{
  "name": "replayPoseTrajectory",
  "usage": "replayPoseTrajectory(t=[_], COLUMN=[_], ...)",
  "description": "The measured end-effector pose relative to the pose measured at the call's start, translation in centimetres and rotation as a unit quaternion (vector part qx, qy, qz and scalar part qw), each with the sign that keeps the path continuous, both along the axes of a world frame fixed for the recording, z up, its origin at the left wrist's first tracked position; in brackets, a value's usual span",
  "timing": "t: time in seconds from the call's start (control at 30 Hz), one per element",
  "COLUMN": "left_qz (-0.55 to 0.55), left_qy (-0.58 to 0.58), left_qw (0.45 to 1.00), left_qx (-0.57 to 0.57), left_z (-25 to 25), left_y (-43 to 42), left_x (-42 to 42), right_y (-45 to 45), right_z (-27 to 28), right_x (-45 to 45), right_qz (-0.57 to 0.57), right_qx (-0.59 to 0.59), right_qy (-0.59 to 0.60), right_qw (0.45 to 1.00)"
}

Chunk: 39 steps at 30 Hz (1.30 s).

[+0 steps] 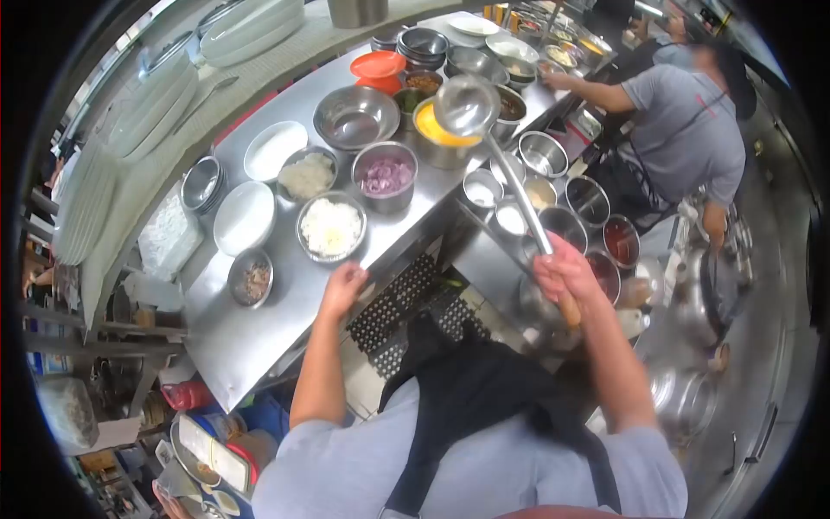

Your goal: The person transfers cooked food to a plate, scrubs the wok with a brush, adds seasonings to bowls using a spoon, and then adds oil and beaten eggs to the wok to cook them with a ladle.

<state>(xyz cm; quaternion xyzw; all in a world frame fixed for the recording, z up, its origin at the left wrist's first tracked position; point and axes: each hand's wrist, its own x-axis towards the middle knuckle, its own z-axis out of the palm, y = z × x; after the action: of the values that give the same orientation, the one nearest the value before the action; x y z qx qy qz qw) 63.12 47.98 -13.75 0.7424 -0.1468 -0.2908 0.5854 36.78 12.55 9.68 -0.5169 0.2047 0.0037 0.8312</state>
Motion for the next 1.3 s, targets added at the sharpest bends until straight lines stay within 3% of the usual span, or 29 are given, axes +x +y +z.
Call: replayPoseTrajectory(t=[0.03, 0.1, 0.17, 0.23, 0.3, 0.37, 0.47, 0.53, 0.6, 0.67, 0.77, 0.87, 1.03, 1.13, 1.2, 1.27, 1.3], left_qz=[0.000, -0.016, 0.091, 0.149, 0.274, 0.460, 0.545, 0.477, 0.425, 0.425, 0.452, 0.521, 0.591, 0.412, 0.367, 0.318, 0.263], left_qy=[0.028, 0.111, 0.230, 0.154, 0.147, 0.199, 0.173, -0.003, -0.093, -0.092, -0.088, -0.098, -0.099, -0.267, -0.165, 0.112, 0.144], left_qw=[0.999, 0.994, 0.968, 0.974, 0.939, 0.828, 0.777, 0.877, 0.899, 0.898, 0.886, 0.847, 0.794, 0.870, 0.915, 0.933, 0.945], left_qx=[0.041, 0.003, -0.033, -0.071, -0.145, -0.250, -0.262, -0.062, 0.052, 0.067, 0.053, 0.043, -0.107, 0.053, 0.005, -0.128, -0.132], left_z=[3.1, 2.7, 3.1, -1.3, -2.7, -1.6, -0.7, -1.2, -2.0, -3.5, -5.7, -7.2, 6.0, 7.6, 8.4, 12.9, 13.1], left_y=[1.6, 5.4, 8.1, 12.2, 13.5, 14.1, 14.7, 15.5, 16.2, 17.4, 18.9, 20.4, 14.7, 11.8, 7.4, -0.9, -4.2], left_x=[0.1, 0.8, 0.8, 1.8, 2.8, 3.4, 4.1, 4.7, 5.7, 6.4, 7.5, 8.1, 5.3, 5.3, 5.0, 4.2, 4.2], right_y=[-1.0, -2.3, -3.1, -3.2, -4.1, -3.5, -3.8, -5.1, -6.4, -7.3, -6.7, -5.9, -5.7, -5.4, -4.9, -4.3, -4.0], right_z=[0.3, -0.5, -1.0, 0.2, 0.4, 2.5, 3.0, 3.0, 3.3, 3.0, 3.6, 4.5, 6.1, 6.6, 6.8, 6.9, 7.0], right_x=[2.5, 6.2, 9.3, 11.1, 11.7, 12.1, 12.3, 12.2, 12.7, 13.0, 13.3, 13.5, 13.4, 13.6, 13.2, 13.3, 13.3], right_qz=[0.003, -0.015, -0.023, 0.001, 0.035, 0.051, 0.044, 0.025, 0.016, 0.035, 0.006, -0.038, -0.065, -0.062, -0.058, -0.049, -0.053], right_qx=[-0.022, -0.191, -0.310, -0.369, -0.405, -0.334, -0.231, -0.101, 0.067, 0.222, 0.320, 0.370, 0.373, 0.380, 0.395, 0.416, 0.419], right_qy=[0.034, 0.093, 0.148, 0.184, 0.180, 0.224, 0.211, 0.188, 0.133, 0.071, 0.046, 0.029, 0.033, 0.019, 0.001, -0.026, -0.031], right_qw=[0.999, 0.977, 0.939, 0.911, 0.896, 0.914, 0.949, 0.977, 0.989, 0.972, 0.946, 0.928, 0.925, 0.923, 0.917, 0.908, 0.906])
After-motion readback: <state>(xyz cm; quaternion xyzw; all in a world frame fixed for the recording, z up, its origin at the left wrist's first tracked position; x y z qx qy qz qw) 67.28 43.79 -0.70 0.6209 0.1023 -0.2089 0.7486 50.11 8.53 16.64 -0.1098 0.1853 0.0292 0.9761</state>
